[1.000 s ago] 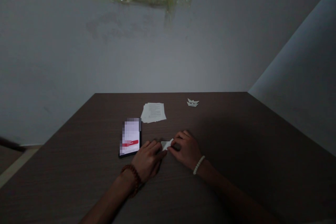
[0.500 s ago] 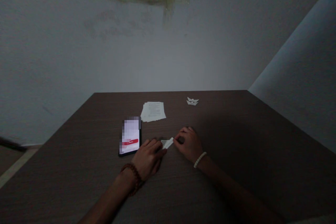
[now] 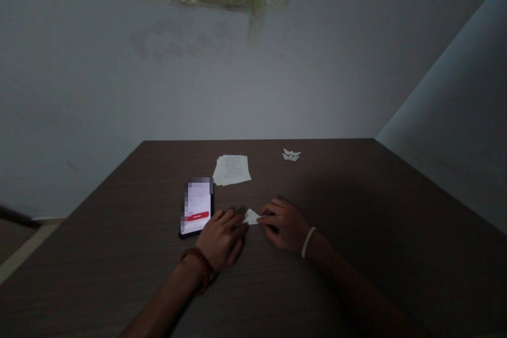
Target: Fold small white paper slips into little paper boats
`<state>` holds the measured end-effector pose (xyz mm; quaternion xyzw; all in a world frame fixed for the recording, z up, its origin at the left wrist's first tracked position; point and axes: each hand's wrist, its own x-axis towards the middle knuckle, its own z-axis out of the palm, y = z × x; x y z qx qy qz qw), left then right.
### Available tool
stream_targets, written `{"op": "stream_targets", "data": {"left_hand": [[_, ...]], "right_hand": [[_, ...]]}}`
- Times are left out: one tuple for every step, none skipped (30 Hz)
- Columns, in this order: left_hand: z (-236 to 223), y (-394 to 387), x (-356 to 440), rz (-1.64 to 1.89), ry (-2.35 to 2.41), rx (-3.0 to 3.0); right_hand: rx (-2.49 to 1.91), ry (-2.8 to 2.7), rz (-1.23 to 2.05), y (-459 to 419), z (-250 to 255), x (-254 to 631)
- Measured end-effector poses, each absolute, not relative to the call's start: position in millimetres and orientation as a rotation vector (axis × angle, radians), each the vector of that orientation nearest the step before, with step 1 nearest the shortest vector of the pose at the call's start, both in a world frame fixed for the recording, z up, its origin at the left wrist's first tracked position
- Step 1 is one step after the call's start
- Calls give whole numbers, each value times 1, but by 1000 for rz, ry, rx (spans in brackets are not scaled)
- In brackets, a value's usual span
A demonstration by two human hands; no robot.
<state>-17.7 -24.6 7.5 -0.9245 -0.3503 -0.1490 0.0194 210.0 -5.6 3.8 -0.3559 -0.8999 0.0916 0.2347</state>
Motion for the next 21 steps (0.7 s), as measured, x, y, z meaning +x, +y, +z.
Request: {"op": "stream_targets", "data": {"left_hand": [[8,-24,-17,-472,-1088,-2859],[9,-24,-17,-490,-1120,-2836],[10,-23,-16,-509,-1144,-2817],[10,-23,-15,-530,-1176,-2799],[9,-22,-13,-553,-1216,-2781],[8,-21,-11,-576,-1259,-2764],[7,-20,-9,-602,-1299,-2750],[6,-19,-8,-620,-1345,-2734],[5,-18,-6,-635,-1385,-2708],[5,-17,-4,-628,-1429,-2684],[4,-16,-3,-635,-1459,-2661],[4,-15,-2,-634,-1491,-2642],[5,-14,-2,-630,-1523,-2624],[5,-13,-2,-628,-1553,-2607],[5,-12,-3,-625,-1580,-2589],[5,-11,-3,-623,-1604,-2569],[5,-10,-4,-624,-1623,-2548],[4,-9,-5,-623,-1637,-2528],[4,-8,-5,-623,-1647,-2509],[3,-7,-6,-624,-1659,-2490],[3,-7,-6,-624,-1671,-2471]], "right_hand": [[-976,-2481,245,-7,5,209],[-966,-2496,238,-9,6,208],[-948,-2514,232,-10,7,207],[-923,-2532,226,-12,8,206],[-898,-2549,219,-13,9,205],[-876,-2563,211,-15,10,204],[-860,-2573,203,-16,11,203],[-852,-2581,193,-16,11,203],[-848,-2588,184,-17,12,203],[-846,-2592,176,-17,12,202],[-844,-2595,173,-17,13,202],[-836,-2597,170,-17,13,203],[-823,-2597,167,-17,12,203],[-809,-2593,164,-16,11,202],[-796,-2587,161,-15,10,202],[-786,-2579,158,-14,9,202],[-779,-2573,156,-14,8,202],[-775,-2568,156,-13,6,202],[-773,-2566,157,-13,5,201],[-772,-2563,156,-12,4,201],[-768,-2560,155,-12,4,201]]}}
